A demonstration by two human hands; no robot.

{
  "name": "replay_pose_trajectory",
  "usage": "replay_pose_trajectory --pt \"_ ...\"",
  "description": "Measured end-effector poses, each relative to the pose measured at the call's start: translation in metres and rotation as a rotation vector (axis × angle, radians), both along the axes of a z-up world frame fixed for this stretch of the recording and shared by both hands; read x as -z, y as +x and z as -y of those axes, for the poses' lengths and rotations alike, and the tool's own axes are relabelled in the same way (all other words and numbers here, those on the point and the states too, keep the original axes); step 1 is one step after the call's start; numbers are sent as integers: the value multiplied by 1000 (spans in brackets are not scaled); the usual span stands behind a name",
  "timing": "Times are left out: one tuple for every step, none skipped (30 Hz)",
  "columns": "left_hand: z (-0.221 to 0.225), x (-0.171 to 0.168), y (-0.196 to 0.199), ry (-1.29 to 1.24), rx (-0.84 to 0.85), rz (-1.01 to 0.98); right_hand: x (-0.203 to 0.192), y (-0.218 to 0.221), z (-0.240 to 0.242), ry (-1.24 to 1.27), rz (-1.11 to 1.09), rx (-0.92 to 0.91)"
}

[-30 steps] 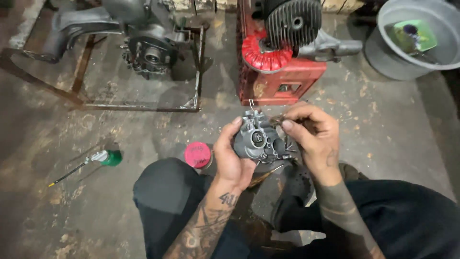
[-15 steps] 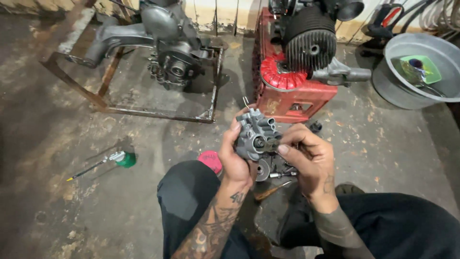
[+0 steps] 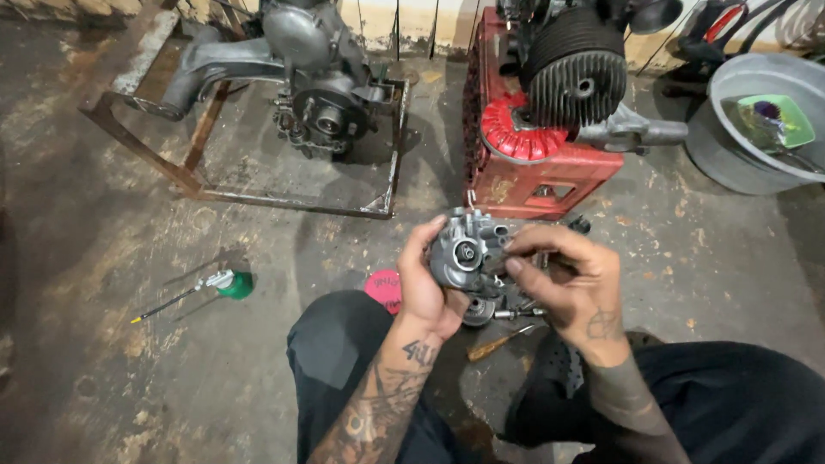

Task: The person sits on the workshop floor holding a carburetor and uses a screwdriver to loosen and remove its parts, then works small fittings and screws by hand, reassembling the carburetor body while picking screws and tools from the floor.

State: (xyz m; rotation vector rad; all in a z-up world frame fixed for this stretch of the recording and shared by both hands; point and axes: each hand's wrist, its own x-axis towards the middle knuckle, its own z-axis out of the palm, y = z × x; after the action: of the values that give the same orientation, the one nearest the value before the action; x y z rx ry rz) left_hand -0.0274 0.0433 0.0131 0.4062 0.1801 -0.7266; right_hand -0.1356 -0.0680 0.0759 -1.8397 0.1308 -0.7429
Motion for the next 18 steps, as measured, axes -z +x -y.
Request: replay_pose_trajectory --pt "-1 1 0 -7 58 -60 3 0 4 -38 -23 26" --pt "-1 6 0 1 58 -67 2 -1 3 -30 -31 26" --pt "0 11 -1 -9 77 -86 1 -3 3 -2 -19 59" --pt "0 15 -1 -21 97 -105 0 -4 2 25 -6 92" --pt "-6 4 -3 -14 97 -112 0 -7 9 32 -13 92" --pt "-11 -8 -5 -121 122 -26 0 -9 16 111 34 31" --pt "-16 -19 -7 -227 147 59 0 -12 23 189 81 -30" --pt "-17 -18 -5 -222 145 49 -5 -13 24 195 72 -30" --pt "-19 -17 -4 -236 143 62 -10 -14 25 333 136 -138" --pt "-19 -17 -1 -251 139 80 -16 -13 27 470 203 -249" --pt "-21 -20 1 -248 135 75 -21 -14 29 474 199 -251" --pt "-24 -22 2 -240 106 100 -26 -14 30 482 220 -226" --pt "-27 -24 4 -232 78 125 -31 -15 31 490 241 -201" --pt "-30 -25 7 -229 70 122 -32 -18 38 494 236 -207" --pt "-32 -26 9 -277 34 101 -33 -21 46 483 216 -290" --pt "-35 -27 12 -327 -2 81 -34 -24 54 471 197 -374" --pt "-37 -27 16 -325 -11 80 -23 -33 70 474 193 -381" --pt "-38 -27 19 -343 -60 72 -12 -41 86 524 221 -443"
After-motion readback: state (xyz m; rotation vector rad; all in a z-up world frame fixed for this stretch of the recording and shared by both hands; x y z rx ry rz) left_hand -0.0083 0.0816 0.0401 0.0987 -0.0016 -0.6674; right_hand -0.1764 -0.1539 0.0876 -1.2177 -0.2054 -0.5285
